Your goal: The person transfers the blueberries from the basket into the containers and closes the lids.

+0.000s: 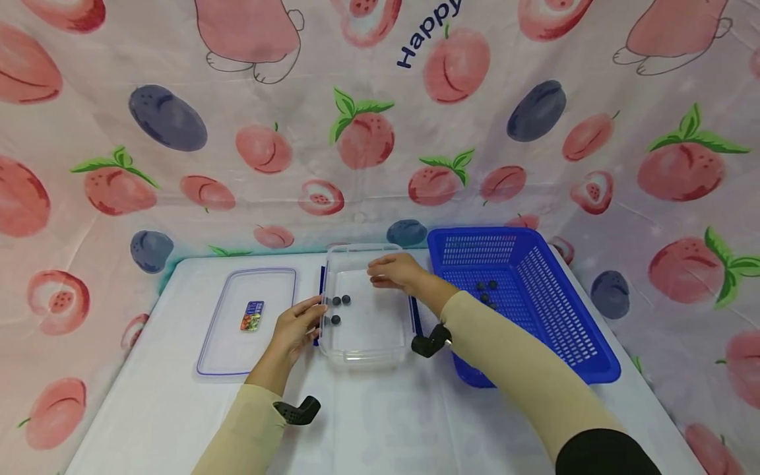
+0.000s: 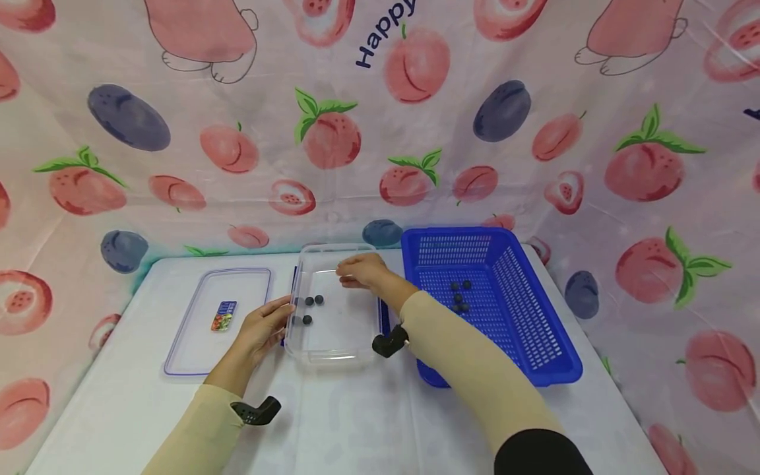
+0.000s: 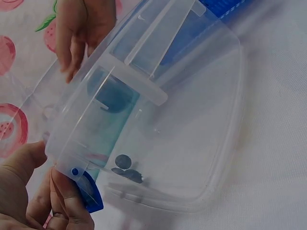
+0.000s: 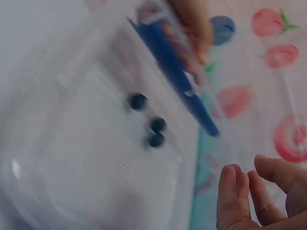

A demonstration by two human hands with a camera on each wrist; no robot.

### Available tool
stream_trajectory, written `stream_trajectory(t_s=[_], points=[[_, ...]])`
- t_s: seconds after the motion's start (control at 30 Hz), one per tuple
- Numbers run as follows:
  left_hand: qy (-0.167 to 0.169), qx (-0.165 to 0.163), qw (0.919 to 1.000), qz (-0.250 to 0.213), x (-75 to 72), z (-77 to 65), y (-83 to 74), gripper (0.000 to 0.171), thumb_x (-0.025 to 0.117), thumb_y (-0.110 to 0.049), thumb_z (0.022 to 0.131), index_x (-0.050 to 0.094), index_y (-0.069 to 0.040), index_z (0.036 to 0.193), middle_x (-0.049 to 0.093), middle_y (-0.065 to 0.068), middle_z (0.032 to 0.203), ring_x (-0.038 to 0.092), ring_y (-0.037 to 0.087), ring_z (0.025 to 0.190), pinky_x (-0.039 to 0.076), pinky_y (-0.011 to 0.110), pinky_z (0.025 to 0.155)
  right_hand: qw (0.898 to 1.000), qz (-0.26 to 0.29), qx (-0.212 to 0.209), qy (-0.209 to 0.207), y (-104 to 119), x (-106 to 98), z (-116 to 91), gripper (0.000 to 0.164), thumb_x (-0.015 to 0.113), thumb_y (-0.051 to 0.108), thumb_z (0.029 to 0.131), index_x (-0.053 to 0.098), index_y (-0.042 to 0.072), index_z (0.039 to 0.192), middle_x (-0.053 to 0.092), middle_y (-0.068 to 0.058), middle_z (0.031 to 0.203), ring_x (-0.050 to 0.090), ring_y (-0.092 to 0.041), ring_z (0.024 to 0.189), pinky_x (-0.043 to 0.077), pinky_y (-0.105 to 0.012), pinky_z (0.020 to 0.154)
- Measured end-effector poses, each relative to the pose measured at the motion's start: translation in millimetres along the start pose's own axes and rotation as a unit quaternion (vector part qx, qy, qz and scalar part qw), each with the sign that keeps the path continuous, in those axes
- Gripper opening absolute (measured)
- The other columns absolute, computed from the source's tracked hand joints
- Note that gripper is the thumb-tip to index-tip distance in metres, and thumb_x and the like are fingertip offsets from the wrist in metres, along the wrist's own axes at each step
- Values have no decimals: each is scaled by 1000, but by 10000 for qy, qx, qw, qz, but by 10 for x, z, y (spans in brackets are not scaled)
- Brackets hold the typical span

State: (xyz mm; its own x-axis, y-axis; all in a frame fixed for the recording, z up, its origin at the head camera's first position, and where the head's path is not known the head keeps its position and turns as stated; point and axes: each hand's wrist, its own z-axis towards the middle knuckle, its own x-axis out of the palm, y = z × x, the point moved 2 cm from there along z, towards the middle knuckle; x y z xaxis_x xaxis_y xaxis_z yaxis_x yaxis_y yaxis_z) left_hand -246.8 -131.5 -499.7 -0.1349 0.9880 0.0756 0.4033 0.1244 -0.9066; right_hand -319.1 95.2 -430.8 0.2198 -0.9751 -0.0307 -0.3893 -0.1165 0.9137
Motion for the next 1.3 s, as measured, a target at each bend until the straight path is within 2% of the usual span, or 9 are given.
stream_trajectory(t_s=[0.17,0.3,0.47,0.67,0.73,0.83,0.97,1.1,1.3], points=[[-35,-18,10000,29,-11,22,8,48,74,-18,88,61,-11,134,63,-9,92,56,6,81,52,16,62,9994,25,-322,-85,286,-522,-91,45,58,4,98,47,-7,140,47,-24,145,62,-26,109,51,-33,99],[-19,-1,10000,42,-12,37,11,48,74,-18,89,61,-10,134,63,-9,91,57,6,80,52,16,62,9973,-222,-391,-580,341,-1002,-155,48,57,10,99,44,-5,143,44,-21,147,62,-14,97,49,-35,103],[-38,2,10000,24,-14,38,7,47,73,-17,89,61,-10,133,63,-8,89,56,6,78,51,16,60,9848,-683,-384,-1551,187,-1591,-204,45,55,13,100,48,-6,140,50,-20,138,63,-6,85,48,-37,103],[-27,25,10000,-13,-15,17,-5,49,74,-17,88,60,-8,134,64,-9,88,57,6,77,51,16,59,9711,-415,178,-2342,-167,-2097,-221,40,59,12,96,53,-4,133,56,-4,111,61,-5,81,52,-31,98],[-18,22,10000,-10,-10,7,-10,49,74,-17,88,60,-8,134,64,-8,88,57,6,77,51,16,59,9686,-513,348,-2408,-281,-2194,-225,39,59,13,96,53,-3,131,57,-5,112,61,-9,87,51,-32,99],[-28,8,10000,-12,-5,2,-11,49,74,-17,88,60,-8,134,63,-8,88,56,6,77,51,15,59,9682,-861,443,-2308,-441,-2283,-234,46,57,15,97,49,-7,137,56,-20,130,62,-26,109,48,-37,104],[2,0,10000,0,-2,-2,-10,47,72,-16,90,60,-8,135,63,-9,88,56,6,77,51,15,60,9684,-1165,394,-2169,-617,-2324,-237,51,55,14,98,43,-13,140,43,-29,146,47,-40,132,43,-44,108],[25,8,10000,6,5,-15,-14,47,71,-17,91,59,-8,135,63,-9,89,55,6,78,50,15,60,9640,-1440,395,-2202,-735,-2314,-227,48,56,14,97,48,-14,136,45,-31,143,48,-42,131,45,-47,106],[34,5,10000,-11,11,-27,-22,48,72,-18,90,60,-8,135,62,-8,89,54,7,78,51,15,61,9588,-1533,328,-2368,-817,-2291,-206,45,62,13,93,55,-13,129,54,-30,135,56,-41,122,50,-46,100]])
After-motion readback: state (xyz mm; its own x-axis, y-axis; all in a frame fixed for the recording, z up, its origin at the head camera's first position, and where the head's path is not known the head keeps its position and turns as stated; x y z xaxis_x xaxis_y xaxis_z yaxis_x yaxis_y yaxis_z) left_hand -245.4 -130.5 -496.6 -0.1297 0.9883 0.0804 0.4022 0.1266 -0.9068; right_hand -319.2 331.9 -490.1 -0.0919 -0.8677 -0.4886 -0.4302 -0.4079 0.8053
